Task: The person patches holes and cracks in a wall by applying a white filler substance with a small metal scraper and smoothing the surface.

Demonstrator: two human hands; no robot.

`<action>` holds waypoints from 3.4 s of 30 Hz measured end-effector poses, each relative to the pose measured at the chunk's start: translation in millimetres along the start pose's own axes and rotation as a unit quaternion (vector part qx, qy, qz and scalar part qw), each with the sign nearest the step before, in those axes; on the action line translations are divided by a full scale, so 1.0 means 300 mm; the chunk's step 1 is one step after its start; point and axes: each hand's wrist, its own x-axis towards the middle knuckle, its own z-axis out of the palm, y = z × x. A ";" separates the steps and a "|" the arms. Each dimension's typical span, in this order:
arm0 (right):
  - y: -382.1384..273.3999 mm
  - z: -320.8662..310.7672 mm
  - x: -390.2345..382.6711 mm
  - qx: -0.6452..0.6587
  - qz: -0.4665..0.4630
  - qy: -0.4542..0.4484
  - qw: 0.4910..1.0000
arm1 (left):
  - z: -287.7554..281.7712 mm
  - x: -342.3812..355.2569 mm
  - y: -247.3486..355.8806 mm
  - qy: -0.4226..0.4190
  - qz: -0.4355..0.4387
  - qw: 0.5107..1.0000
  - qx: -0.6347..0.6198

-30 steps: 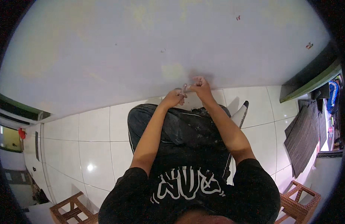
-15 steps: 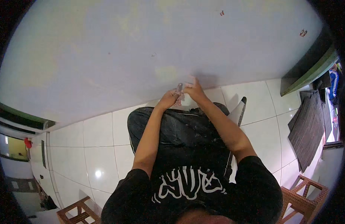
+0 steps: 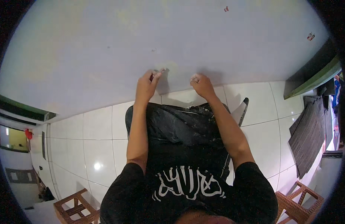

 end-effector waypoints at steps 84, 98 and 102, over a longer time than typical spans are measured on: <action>0.072 0.073 0.019 -0.128 0.017 -0.258 0.957 | 0.042 0.109 -0.032 0.223 0.026 0.974 -0.038; 0.046 0.086 0.033 -0.152 0.060 -0.297 0.941 | 0.042 0.107 -0.075 0.203 0.043 0.977 0.041; 0.104 0.088 0.026 -0.143 0.040 -0.285 0.947 | 0.077 0.083 -0.088 0.142 -0.006 0.989 0.032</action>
